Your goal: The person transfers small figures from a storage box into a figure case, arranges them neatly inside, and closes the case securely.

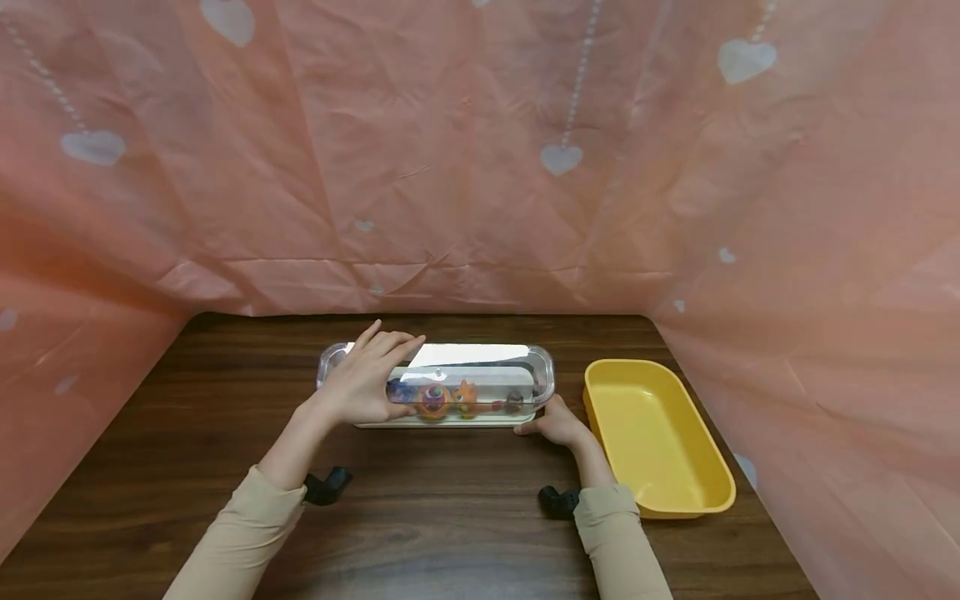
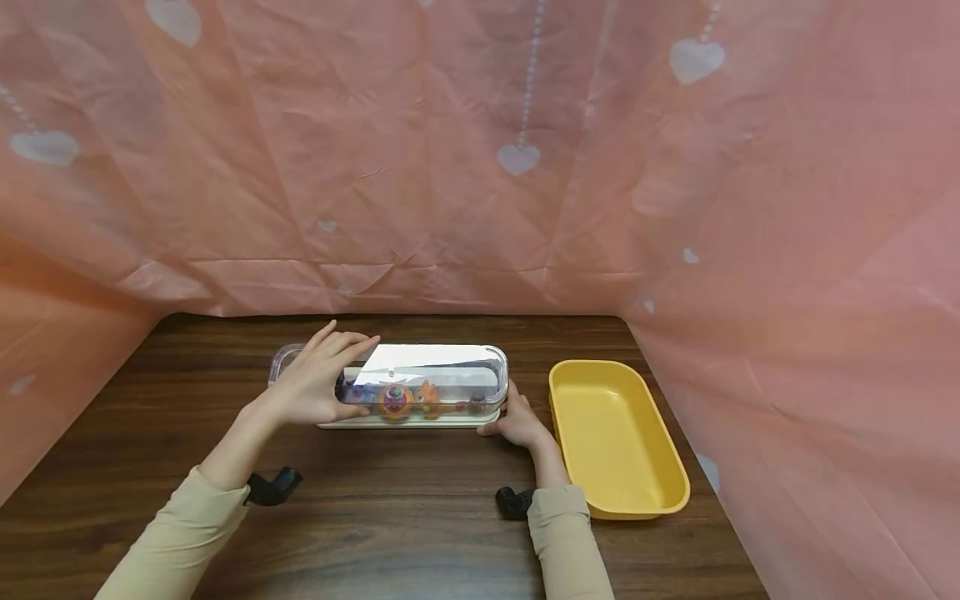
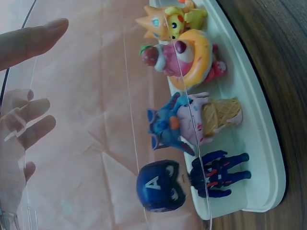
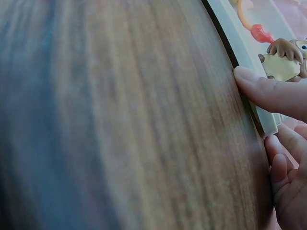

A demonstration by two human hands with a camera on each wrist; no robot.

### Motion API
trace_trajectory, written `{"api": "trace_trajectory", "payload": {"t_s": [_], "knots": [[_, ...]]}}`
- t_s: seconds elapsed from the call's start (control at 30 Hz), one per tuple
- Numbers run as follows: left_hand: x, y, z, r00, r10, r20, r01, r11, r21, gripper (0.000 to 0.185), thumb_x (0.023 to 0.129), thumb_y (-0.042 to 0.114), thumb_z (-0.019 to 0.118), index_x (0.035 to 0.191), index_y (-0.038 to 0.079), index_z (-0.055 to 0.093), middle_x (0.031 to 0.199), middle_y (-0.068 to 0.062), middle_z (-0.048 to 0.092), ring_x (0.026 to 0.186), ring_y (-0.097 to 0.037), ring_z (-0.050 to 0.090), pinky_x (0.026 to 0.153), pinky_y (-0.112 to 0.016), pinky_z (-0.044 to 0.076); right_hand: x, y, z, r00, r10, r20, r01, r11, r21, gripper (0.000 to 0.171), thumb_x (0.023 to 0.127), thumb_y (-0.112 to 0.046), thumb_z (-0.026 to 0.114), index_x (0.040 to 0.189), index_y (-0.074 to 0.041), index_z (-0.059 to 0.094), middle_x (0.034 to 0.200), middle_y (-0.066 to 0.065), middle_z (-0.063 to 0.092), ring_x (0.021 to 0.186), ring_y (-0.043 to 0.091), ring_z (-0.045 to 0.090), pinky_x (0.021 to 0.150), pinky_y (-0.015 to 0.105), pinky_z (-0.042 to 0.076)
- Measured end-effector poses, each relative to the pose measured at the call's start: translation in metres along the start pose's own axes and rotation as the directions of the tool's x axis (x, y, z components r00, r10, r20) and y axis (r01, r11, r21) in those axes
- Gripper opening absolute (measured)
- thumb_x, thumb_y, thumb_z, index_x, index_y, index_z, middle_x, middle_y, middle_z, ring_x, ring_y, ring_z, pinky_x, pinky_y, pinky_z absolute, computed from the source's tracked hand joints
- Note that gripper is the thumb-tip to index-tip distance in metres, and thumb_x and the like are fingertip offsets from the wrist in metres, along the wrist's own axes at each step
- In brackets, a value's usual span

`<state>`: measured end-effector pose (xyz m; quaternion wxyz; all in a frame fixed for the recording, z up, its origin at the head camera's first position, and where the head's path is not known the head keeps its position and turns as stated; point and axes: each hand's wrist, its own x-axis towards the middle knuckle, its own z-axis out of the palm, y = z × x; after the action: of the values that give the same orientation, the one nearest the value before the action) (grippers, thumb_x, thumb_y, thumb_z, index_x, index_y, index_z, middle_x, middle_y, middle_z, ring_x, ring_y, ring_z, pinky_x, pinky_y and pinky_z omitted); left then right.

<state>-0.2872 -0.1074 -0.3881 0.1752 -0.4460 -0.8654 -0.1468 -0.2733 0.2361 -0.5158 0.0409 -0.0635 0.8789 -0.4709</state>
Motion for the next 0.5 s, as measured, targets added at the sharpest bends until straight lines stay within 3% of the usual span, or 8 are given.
{"api": "trace_trajectory", "payload": {"t_s": [0.33, 0.5], "knots": [[0.003, -0.004, 0.012, 1.0, -0.009, -0.001, 0.009, 1.0, 0.0, 0.102, 0.057, 0.038, 0.092, 0.142, 0.002, 0.048, 0.129, -0.011, 0.055, 0.123, -0.028, 0.05, 0.119, -0.054, 0.012, 0.0, -0.001, 0.0, 1.0, -0.023, 0.006, 0.023, 1.0, -0.005, 0.053, 0.073, -0.006, 0.083, 0.12, 0.003, 0.06, 0.12, 0.017, 0.062, 0.113, 0.029, 0.051, 0.103, 0.047, 0.038], [0.003, -0.005, 0.017, 1.0, 0.001, -0.007, -0.001, 1.0, 0.01, 0.101, 0.058, 0.038, 0.091, 0.142, 0.002, 0.049, 0.129, -0.011, 0.056, 0.123, -0.027, 0.05, 0.119, -0.055, 0.012, -0.001, -0.001, 0.001, 1.0, -0.009, 0.0, 0.009, 1.0, -0.007, 0.059, 0.073, -0.005, 0.084, 0.124, 0.002, 0.056, 0.123, 0.017, 0.061, 0.114, 0.029, 0.05, 0.105, 0.047, 0.037]]}}
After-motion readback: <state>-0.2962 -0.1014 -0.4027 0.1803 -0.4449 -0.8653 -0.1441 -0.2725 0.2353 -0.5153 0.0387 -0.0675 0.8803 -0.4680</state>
